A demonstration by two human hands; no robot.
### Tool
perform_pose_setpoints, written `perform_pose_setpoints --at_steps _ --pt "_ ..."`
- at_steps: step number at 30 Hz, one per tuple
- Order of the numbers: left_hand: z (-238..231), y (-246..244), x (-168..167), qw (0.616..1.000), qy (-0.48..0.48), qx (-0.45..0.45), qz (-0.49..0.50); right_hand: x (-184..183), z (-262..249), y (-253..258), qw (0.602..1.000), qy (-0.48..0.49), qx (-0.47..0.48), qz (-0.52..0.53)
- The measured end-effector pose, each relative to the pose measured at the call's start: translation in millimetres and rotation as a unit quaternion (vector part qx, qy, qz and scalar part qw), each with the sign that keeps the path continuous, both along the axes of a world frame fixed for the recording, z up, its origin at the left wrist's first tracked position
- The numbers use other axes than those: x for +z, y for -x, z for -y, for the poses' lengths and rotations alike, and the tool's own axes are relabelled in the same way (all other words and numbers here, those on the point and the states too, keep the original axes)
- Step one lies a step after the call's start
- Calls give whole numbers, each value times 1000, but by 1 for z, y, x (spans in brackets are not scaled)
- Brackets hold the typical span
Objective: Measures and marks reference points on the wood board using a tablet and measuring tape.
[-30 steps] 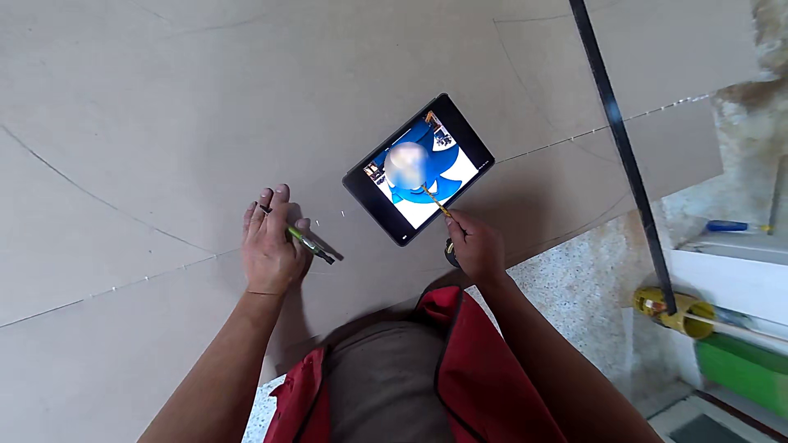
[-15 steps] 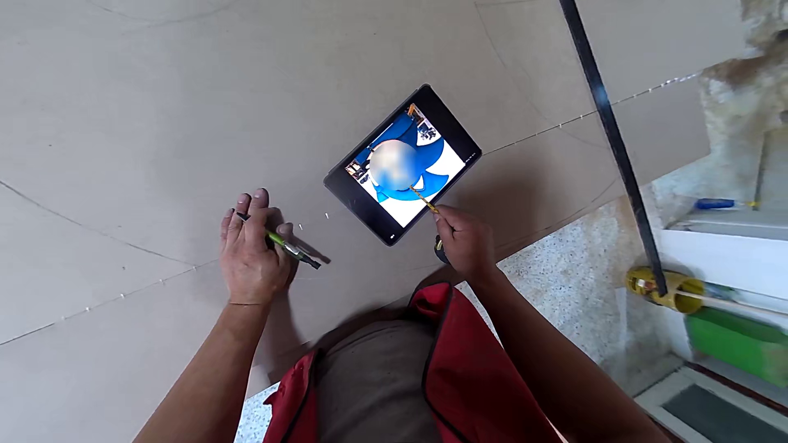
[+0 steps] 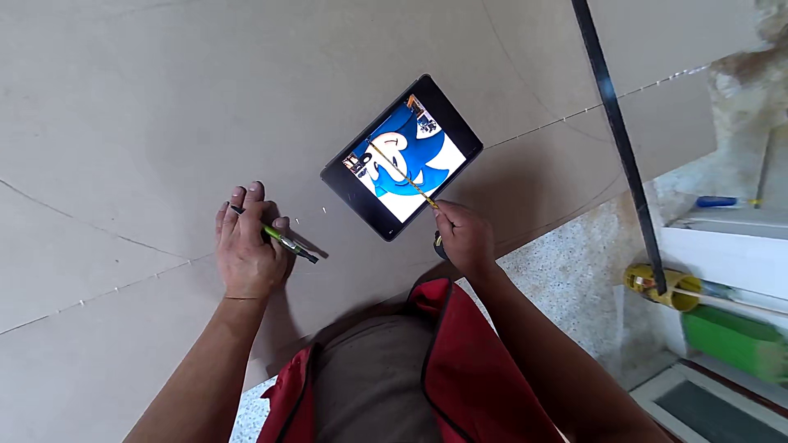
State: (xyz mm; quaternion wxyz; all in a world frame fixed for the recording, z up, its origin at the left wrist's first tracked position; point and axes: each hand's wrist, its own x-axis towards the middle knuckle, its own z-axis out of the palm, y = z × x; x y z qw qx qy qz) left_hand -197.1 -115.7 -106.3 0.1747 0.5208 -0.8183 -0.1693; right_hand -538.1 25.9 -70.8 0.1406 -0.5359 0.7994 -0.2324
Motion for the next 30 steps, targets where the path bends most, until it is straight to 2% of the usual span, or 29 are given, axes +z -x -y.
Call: perform_pose_setpoints --at_steps 30 --pt "1 0 -2 1000 11 0 2 -3 0 1 1000 12 1 2"
